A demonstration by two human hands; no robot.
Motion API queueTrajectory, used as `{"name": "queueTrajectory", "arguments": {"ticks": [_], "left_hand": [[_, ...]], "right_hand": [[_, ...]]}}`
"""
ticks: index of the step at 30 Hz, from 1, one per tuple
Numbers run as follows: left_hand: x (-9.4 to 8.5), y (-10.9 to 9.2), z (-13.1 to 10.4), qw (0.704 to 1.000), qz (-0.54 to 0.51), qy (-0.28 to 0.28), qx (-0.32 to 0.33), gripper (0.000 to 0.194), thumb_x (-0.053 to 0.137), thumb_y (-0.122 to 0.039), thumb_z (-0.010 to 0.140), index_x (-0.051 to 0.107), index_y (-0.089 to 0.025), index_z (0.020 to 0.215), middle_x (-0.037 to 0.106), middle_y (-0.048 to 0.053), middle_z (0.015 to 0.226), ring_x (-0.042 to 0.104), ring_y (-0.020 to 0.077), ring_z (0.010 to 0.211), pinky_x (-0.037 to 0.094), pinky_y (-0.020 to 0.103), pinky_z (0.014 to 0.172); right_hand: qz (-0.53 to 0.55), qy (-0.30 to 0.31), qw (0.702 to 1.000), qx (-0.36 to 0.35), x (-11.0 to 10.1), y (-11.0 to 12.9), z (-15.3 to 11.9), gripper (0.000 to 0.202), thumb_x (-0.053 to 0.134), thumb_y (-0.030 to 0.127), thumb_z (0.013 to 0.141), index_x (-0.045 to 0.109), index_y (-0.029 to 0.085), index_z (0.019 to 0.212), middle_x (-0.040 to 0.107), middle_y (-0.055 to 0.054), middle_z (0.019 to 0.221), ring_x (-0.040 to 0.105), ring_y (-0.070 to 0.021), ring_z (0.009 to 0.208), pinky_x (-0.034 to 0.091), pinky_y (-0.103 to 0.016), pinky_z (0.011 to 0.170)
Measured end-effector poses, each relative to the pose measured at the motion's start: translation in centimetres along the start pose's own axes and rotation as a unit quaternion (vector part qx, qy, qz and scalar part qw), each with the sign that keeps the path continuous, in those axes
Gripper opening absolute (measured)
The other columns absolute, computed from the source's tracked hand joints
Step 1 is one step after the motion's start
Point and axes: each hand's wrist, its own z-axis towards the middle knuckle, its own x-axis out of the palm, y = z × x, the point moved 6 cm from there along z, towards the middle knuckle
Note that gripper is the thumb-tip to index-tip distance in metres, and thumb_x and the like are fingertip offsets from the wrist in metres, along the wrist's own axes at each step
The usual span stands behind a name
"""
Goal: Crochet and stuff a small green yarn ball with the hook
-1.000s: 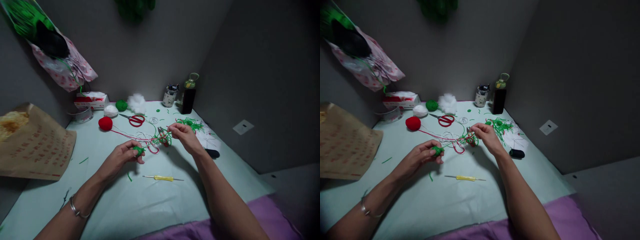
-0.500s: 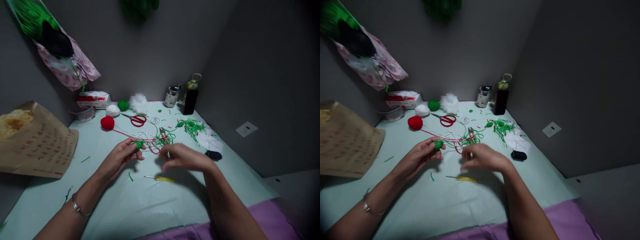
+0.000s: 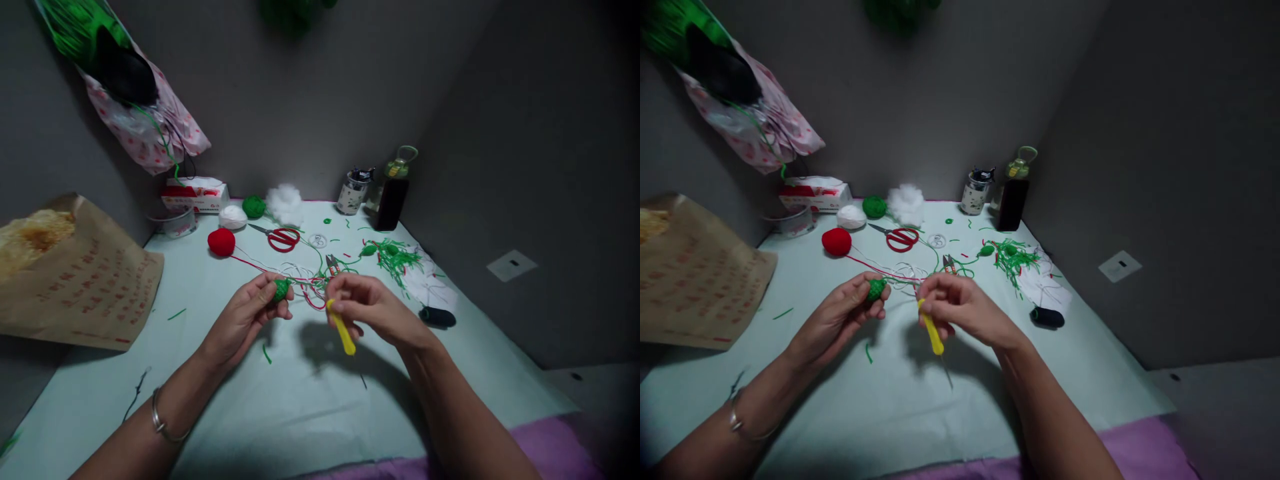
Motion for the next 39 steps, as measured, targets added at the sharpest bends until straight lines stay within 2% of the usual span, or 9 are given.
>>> {"name": "queueTrajectory", "arguments": {"ticks": [3,7,10,23,31,39], "left_hand": [[0.2,0.1,-0.2,1.0,-0.006,0.005,0.002,0.019,0.078,-0.032,0.087,0.069,-0.015,0.092,0.07,0.001,0.082,0.062,0.0083,0.061,0.056,0.02,0.067],[0.7,0.2,-0.6,1.0,-0.011,0.015,-0.002,0.019,0.079,-0.033,0.087,0.069,-0.016,0.09,0.07,0.001,0.08,0.062,0.0082,0.06,0.056,0.02,0.066],[1.2,0.3,-0.8,1.0,-0.015,0.023,-0.008,0.019,0.079,-0.033,0.086,0.07,-0.017,0.09,0.071,0.0,0.08,0.062,0.0077,0.059,0.056,0.019,0.066],[1.6,0.2,-1.0,0.999,-0.023,0.045,-0.016,0.017,0.078,-0.03,0.087,0.07,-0.017,0.093,0.071,0.0,0.077,0.062,0.008,0.058,0.059,0.021,0.065],[1.9,0.2,-1.0,0.998,-0.024,0.052,-0.023,0.019,0.079,-0.031,0.086,0.07,-0.016,0.092,0.07,0.0,0.076,0.061,0.0076,0.056,0.059,0.02,0.063],[1.9,0.4,-0.9,0.998,-0.018,0.055,-0.029,0.018,0.078,-0.031,0.086,0.068,-0.016,0.092,0.071,0.001,0.077,0.062,0.0085,0.058,0.057,0.021,0.065]], "right_hand": [[0.107,-0.091,0.986,-0.086,-1.2,1.0,0.0,0.027,0.083,0.031,0.08,0.075,0.02,0.103,0.069,0.001,0.078,0.057,-0.006,0.056,0.049,-0.018,0.053],[0.15,-0.171,0.965,-0.132,-2.1,1.2,-0.1,0.02,0.077,0.037,0.087,0.079,0.021,0.099,0.074,-0.002,0.088,0.068,-0.0092,0.068,0.059,-0.021,0.067],[0.15,-0.198,0.958,-0.142,-2.4,1.3,-0.1,0.02,0.076,0.039,0.088,0.079,0.022,0.098,0.076,-0.003,0.092,0.072,-0.0111,0.076,0.061,-0.02,0.072],[0.126,-0.222,0.956,-0.146,-2.7,1.3,0.1,0.021,0.077,0.041,0.086,0.078,0.022,0.094,0.075,-0.003,0.089,0.072,-0.013,0.081,0.063,-0.022,0.073],[0.128,-0.199,0.96,-0.149,-2.3,1.1,0.1,0.019,0.072,0.039,0.091,0.077,0.021,0.095,0.074,-0.003,0.09,0.072,-0.0128,0.08,0.064,-0.024,0.076],[0.118,-0.197,0.962,-0.148,-2.1,1.2,0.2,0.02,0.073,0.042,0.09,0.076,0.022,0.096,0.075,-0.003,0.091,0.073,-0.0133,0.081,0.064,-0.025,0.076]]}}
